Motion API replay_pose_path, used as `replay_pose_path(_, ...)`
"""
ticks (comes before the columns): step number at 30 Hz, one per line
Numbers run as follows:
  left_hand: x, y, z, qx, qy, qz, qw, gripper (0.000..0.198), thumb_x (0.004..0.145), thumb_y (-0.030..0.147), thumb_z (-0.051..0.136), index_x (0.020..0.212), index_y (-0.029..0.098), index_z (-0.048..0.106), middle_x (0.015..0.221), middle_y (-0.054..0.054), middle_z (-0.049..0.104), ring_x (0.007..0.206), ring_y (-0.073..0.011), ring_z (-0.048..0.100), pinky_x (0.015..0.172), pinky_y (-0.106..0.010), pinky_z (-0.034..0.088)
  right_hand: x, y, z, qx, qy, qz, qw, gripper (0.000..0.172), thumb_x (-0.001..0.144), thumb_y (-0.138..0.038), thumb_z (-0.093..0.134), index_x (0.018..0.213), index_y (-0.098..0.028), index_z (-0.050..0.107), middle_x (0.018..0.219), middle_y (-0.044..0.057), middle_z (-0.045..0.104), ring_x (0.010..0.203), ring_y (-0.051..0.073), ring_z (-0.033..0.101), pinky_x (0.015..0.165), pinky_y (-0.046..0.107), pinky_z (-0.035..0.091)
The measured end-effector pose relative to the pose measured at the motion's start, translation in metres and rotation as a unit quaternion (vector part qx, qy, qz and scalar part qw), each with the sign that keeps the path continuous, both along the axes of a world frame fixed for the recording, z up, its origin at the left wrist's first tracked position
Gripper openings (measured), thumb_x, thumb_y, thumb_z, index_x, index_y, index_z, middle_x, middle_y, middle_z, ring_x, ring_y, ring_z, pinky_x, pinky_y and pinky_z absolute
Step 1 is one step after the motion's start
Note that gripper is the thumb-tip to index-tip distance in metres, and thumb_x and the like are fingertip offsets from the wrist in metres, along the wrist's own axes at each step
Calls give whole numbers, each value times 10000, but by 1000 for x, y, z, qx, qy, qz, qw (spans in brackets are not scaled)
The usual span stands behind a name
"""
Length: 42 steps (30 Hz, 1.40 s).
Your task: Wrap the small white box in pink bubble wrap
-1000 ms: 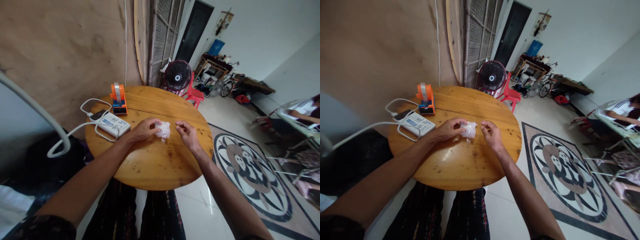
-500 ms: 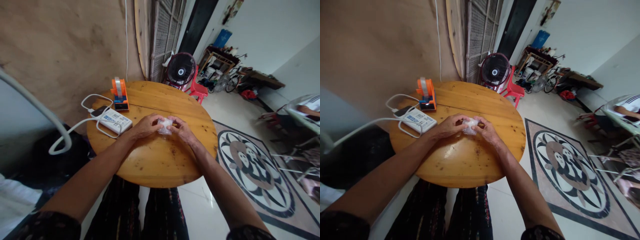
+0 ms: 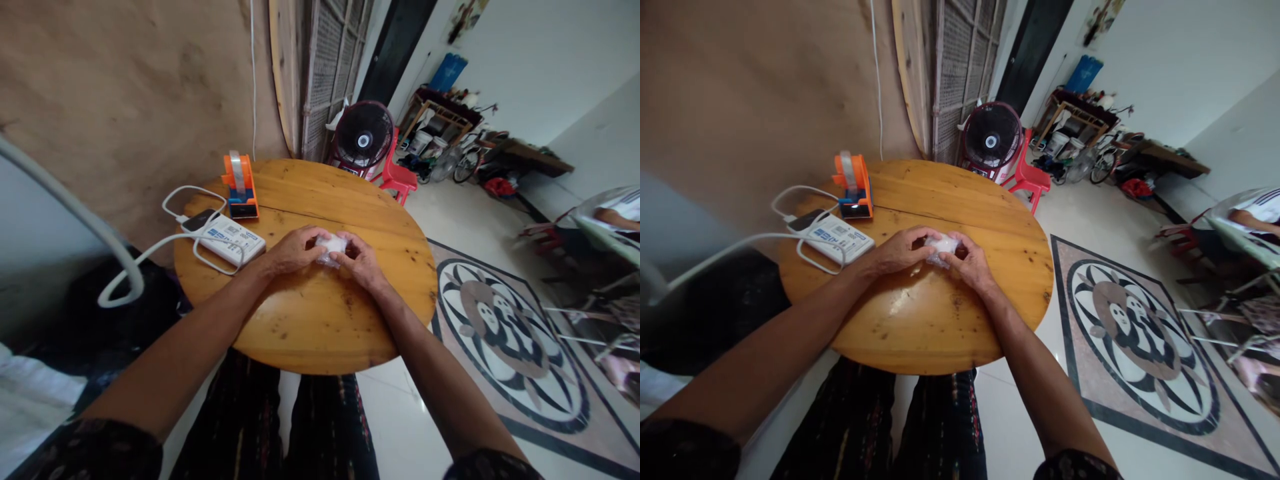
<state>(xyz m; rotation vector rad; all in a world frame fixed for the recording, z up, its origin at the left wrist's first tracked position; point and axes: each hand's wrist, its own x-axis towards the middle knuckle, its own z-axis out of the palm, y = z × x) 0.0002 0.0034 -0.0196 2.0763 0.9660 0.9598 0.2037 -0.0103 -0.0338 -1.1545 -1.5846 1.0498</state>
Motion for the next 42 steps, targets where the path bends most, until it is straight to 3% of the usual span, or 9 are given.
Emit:
replay_pose_path(6, -1, -3, 4, -59, -24, -19, 998, 331, 820, 356, 555, 1066, 161, 661, 964, -42, 700, 827, -178, 621, 765, -294, 480, -1, -5, 12, -60, 58, -13, 996, 557, 540, -437, 861, 1004, -208, 655, 891, 12, 708, 799, 158, 643, 798, 312, 530)
replay_pose_path(9, -4, -5, 9, -99, -65, -56, 991, 373, 854, 436, 536, 1055, 156, 679, 1013, -61, 706, 918, -209, 631, 836, -323, 484, 4, -10, 20, -117, 82, -13, 990, 472, 593, -448, 831, 956, -183, 688, 812, 12, 707, 637, 116, 611, 601, 239, 513)
replay_pose_path(15, -6, -7, 9, -203, -154, -190, 948, 702, 762, 349, 690, 1401, 167, 464, 1312, -122, 605, 1172, -259, 582, 998, -385, 449, 14, -9, 30, -239, 119, 28, 963, 400, 646, -519, 770, 761, -155, 651, 570, -8, 615, 448, 96, 524, 359, 190, 435)
replay_pose_path(18, 1, -8, 4, -201, -140, -180, 953, 783, 717, 317, 746, 1417, 170, 427, 1304, -133, 600, 1141, -245, 598, 979, -385, 465, 14, -7, 28, -248, 118, 37, 961, 393, 696, -520, 737, 793, -149, 654, 580, 13, 636, 480, 120, 569, 353, 193, 448)
replay_pose_path(24, 7, -10, 5, -215, -150, -158, 952, 564, 760, 337, 708, 1275, 160, 559, 1198, -103, 666, 1066, -225, 633, 973, -388, 469, 10, -6, 24, -236, 50, 24, 970, 596, 763, -710, 585, 893, -136, 677, 648, 85, 697, 508, 173, 637, 343, 227, 454)
replay_pose_path(27, 5, -10, 9, -229, -164, -134, 950, 565, 754, 343, 715, 1260, 141, 564, 1189, -111, 671, 1049, -221, 642, 960, -379, 478, 10, -8, 25, -160, -10, -39, 986, 730, 772, -815, 442, 853, -134, 690, 609, 95, 671, 506, 191, 628, 353, 256, 429)
replay_pose_path(29, 4, -10, 11, -236, -164, -116, 951, 553, 754, 349, 714, 1244, 134, 573, 1199, -117, 668, 1051, -223, 643, 950, -375, 484, 11, -11, 27, -65, -29, -62, 996, 692, 807, -786, 429, 881, -157, 708, 707, 95, 696, 629, 198, 656, 450, 266, 473)
replay_pose_path(33, 3, -8, 14, -242, -165, -83, 953, 523, 749, 357, 712, 1203, 126, 596, 1188, -120, 677, 1032, -228, 649, 901, -362, 503, 8, -17, 30, 22, -28, 16, 999, 493, 835, -617, 582, 1113, -221, 675, 1041, 63, 703, 949, 212, 647, 785, 325, 530)
replay_pose_path(42, 1, -7, 18, -240, -162, -85, 953, 477, 763, 324, 694, 1184, 114, 614, 1152, -102, 692, 996, -205, 648, 882, -327, 491, -2, -17, 26, 40, -57, 46, 997, 509, 766, -527, 708, 1161, -211, 650, 1066, 70, 687, 942, 216, 625, 843, 354, 501)
